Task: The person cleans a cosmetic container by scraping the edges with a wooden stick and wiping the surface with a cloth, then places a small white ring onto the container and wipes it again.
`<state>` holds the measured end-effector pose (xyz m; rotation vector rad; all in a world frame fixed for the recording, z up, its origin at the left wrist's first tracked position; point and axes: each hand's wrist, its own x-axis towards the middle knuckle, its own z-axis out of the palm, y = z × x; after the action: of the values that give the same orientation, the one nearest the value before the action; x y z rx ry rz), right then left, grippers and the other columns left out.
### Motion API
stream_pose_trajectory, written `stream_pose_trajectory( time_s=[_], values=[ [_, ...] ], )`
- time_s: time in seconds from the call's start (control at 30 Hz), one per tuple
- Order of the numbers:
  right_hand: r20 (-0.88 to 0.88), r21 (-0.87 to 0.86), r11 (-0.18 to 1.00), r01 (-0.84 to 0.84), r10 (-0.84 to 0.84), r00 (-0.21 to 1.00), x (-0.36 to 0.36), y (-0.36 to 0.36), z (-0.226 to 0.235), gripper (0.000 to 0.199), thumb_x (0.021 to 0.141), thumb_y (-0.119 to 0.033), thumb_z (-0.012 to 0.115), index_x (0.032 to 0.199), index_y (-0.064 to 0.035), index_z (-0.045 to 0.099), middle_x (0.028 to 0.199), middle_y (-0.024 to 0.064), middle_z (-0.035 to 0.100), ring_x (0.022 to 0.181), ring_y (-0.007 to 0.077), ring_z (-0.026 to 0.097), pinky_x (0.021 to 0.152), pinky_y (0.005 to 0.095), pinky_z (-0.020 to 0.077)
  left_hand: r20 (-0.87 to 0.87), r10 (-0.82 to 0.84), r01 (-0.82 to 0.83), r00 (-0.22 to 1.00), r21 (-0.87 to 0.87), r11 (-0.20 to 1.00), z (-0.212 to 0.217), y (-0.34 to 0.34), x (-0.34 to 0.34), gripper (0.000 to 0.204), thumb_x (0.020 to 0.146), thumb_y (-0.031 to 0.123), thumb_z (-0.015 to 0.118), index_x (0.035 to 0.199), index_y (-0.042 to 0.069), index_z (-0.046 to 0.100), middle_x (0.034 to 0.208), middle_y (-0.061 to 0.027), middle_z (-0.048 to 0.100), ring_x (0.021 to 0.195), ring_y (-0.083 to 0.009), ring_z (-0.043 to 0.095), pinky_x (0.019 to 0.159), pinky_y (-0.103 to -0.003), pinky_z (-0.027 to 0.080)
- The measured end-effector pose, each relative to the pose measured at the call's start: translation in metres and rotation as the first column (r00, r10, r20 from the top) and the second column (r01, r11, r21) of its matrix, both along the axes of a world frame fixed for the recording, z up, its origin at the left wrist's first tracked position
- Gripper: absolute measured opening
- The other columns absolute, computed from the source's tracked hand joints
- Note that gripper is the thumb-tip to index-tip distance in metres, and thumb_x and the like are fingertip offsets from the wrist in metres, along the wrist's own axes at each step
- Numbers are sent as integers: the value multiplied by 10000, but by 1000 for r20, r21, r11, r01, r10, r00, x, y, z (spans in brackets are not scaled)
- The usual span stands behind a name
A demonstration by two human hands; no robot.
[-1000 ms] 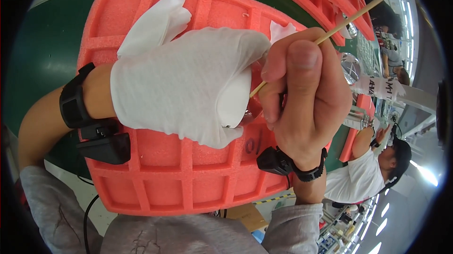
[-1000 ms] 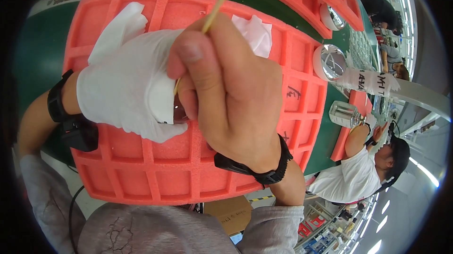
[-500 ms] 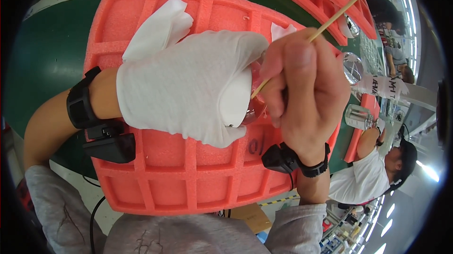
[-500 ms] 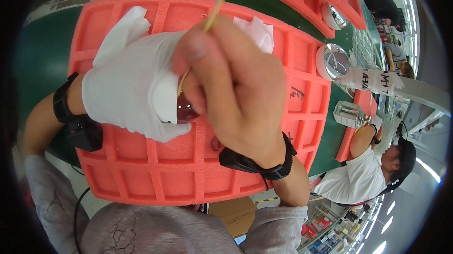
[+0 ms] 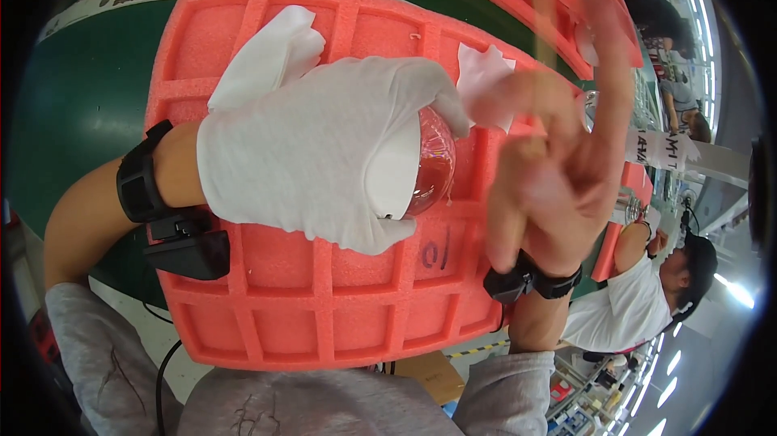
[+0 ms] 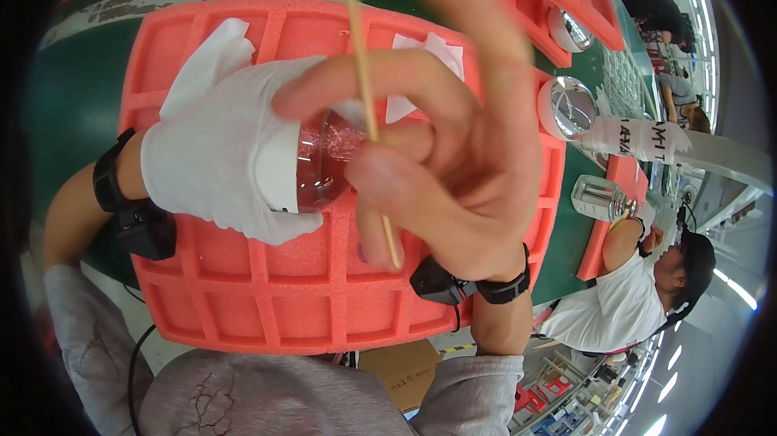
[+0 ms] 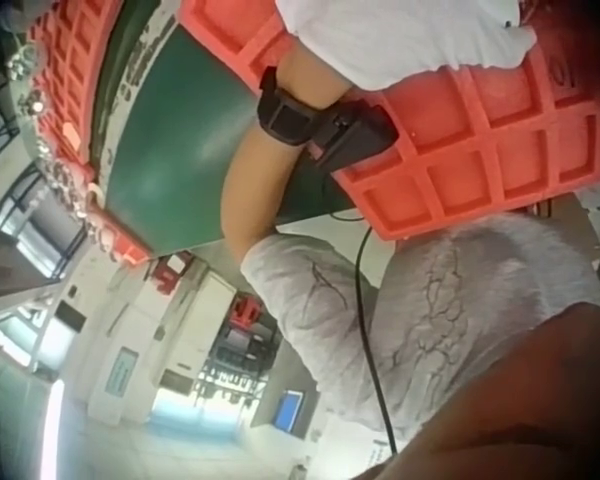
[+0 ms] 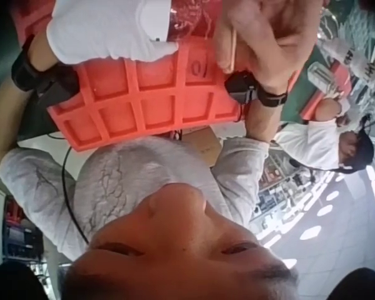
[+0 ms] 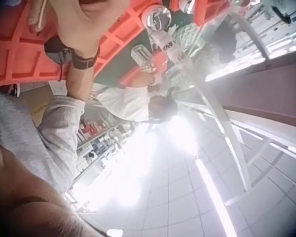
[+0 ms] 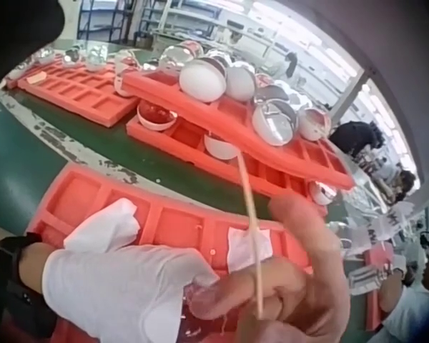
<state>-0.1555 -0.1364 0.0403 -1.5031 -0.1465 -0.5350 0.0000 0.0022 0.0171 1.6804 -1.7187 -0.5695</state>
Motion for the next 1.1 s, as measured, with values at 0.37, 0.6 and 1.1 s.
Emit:
stream_pose_trajectory(
  time_s=[0.37,0.6,1.1],
  values=[
    [104,229,825,-517,507,855,-3,-37,-12,640,943,82,411,1546,-108,312,1637,166,218,671,96,700,436,203,537,85,29,-25,996,-40,999,5,2,2,552,638,376,816,1118,198,613,918,-13,673,843,-227,652,740,-380,400],
    [162,171,958,-230,203,966,2,-38,4,487,974,49,418,1452,-44,408,1608,172,263,846,166,715,547,253,580,10,-8,8,1000,50,999,2,2,4,591,576,344,850,1100,222,605,963,43,660,837,-188,615,807,-380,343],
    [-152,-706,684,183,-399,904,-8,-38,-9,252,1095,-184,380,1074,26,516,925,169,653,610,181,630,501,235,482,79,-35,22,996,165,986,13,1,4,605,569,317,867,1103,197,609,978,45,649,848,-160,636,798,-351,335]
  ],
)
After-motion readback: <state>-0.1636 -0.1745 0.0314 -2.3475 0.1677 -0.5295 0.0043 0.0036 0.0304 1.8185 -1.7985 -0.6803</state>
